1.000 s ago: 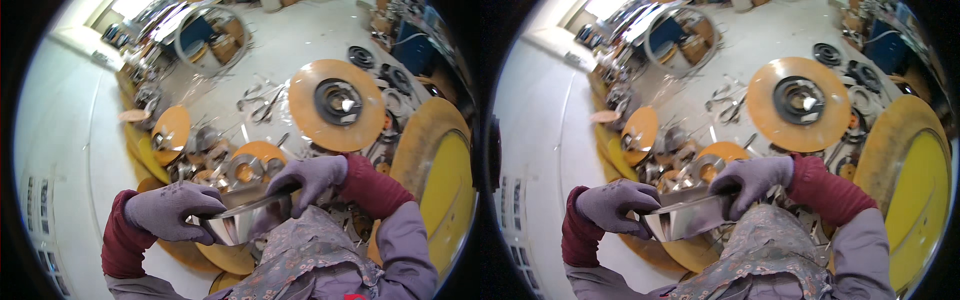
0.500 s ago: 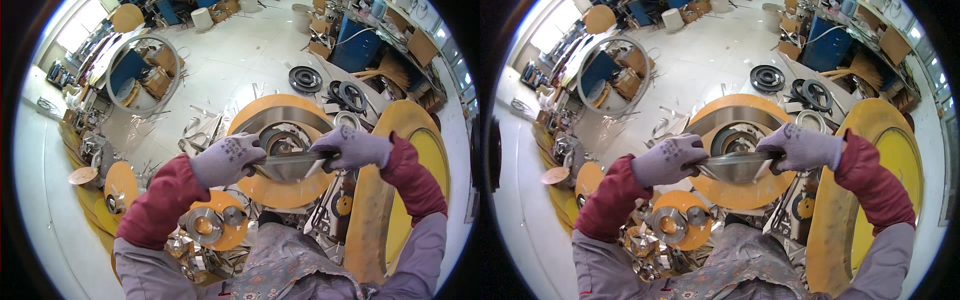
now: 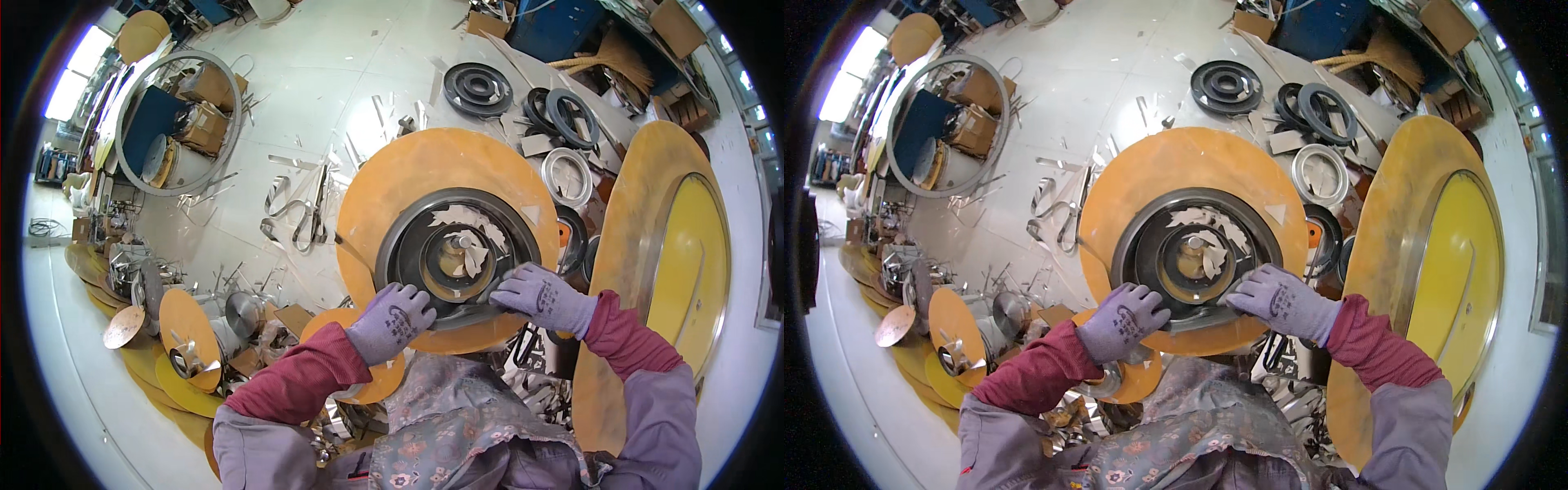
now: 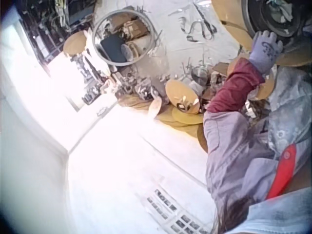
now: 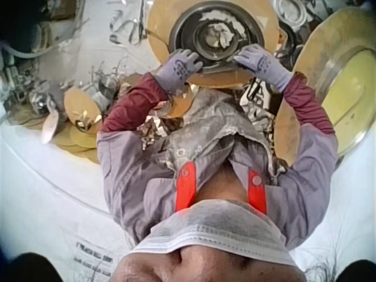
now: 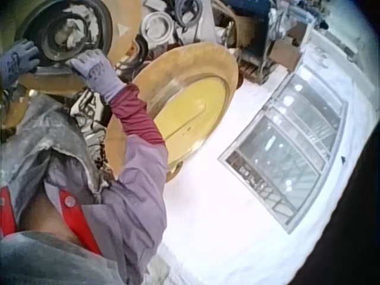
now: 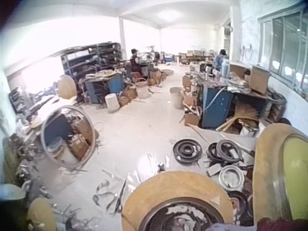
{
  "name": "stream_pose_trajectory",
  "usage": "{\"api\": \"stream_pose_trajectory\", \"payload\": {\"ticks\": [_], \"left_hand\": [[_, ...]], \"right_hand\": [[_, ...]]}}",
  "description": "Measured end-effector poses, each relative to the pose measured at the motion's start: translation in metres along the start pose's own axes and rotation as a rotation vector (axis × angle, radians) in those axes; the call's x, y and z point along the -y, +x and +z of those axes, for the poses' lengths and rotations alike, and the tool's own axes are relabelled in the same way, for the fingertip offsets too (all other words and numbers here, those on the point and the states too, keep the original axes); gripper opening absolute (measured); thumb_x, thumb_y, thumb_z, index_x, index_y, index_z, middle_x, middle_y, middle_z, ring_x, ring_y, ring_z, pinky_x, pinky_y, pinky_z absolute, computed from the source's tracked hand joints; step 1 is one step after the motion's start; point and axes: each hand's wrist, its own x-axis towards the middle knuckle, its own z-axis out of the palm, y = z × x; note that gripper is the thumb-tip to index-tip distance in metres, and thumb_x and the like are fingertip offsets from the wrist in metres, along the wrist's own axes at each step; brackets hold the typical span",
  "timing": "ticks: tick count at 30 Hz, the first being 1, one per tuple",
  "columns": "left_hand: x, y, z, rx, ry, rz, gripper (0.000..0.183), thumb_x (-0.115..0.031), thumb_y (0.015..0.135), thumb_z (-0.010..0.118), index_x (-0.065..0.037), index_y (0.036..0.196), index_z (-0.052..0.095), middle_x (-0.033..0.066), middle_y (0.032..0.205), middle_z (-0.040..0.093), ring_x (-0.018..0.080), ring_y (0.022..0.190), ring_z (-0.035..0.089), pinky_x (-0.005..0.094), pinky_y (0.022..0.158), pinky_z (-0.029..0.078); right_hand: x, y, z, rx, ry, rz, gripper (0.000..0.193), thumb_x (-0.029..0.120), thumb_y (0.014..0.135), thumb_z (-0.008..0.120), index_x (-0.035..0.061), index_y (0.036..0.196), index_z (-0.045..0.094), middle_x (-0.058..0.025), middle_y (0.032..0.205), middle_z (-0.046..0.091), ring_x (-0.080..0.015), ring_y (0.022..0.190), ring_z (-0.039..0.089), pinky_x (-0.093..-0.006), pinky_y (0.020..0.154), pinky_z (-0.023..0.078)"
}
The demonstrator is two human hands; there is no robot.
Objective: The person wraps thin metal strips around a circular template, then assembles metal components on a workbench by hand.
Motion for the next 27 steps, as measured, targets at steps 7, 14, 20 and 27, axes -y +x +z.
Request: {"api": "stream_pose_trajectory", "payload": {"ticks": [7,14,20,27], "left_hand": [[-0.018,0.016,0.001,-0.133,-0.192,-0.137,0.049,-0.019,0.070,0.069,-0.007,0.115,0.055,0.0114,0.101,0.053,0.0270,0.097,0.055,0.0378,0.084,0.045],[-0.024,0.017,0.015,-0.074,-0.257,0.001,0.043,-0.015,0.070,0.066,-0.013,0.112,0.059,0.0070,0.101,0.055,0.0263,0.095,0.056,0.0388,0.085,0.044],[-0.047,0.010,0.005,0.069,-0.159,-0.093,0.046,-0.013,0.070,0.065,-0.010,0.115,0.058,0.0080,0.104,0.055,0.0256,0.101,0.055,0.0388,0.091,0.043],[-0.057,0.005,-0.020,-0.441,-0.242,-0.523,0.066,-0.029,0.079,0.066,-0.002,0.134,0.043,0.0236,0.144,0.032,0.0413,0.138,0.024,0.0572,0.112,0.015]], "right_hand": [[0.043,0.029,-0.005,0.032,-0.085,0.189,0.064,0.028,0.066,0.075,0.0098,0.122,0.049,-0.0101,0.113,0.054,-0.0270,0.107,0.052,-0.0394,0.093,0.041],[0.050,0.016,0.021,-0.048,0.009,0.128,0.020,0.014,0.069,0.066,0.0091,0.086,0.057,-0.0073,0.088,0.057,-0.0255,0.092,0.058,-0.0380,0.085,0.046],[0.056,0.014,0.024,-0.077,-0.032,0.107,0.016,0.010,0.070,0.062,0.0085,0.083,0.054,-0.0070,0.085,0.056,-0.0249,0.091,0.057,-0.0356,0.085,0.045],[0.056,-0.021,0.002,-0.050,-0.138,0.339,0.092,0.043,0.056,0.082,0.0160,0.136,0.045,-0.0220,0.143,0.031,-0.0421,0.132,0.029,-0.0577,0.109,0.021]]}}
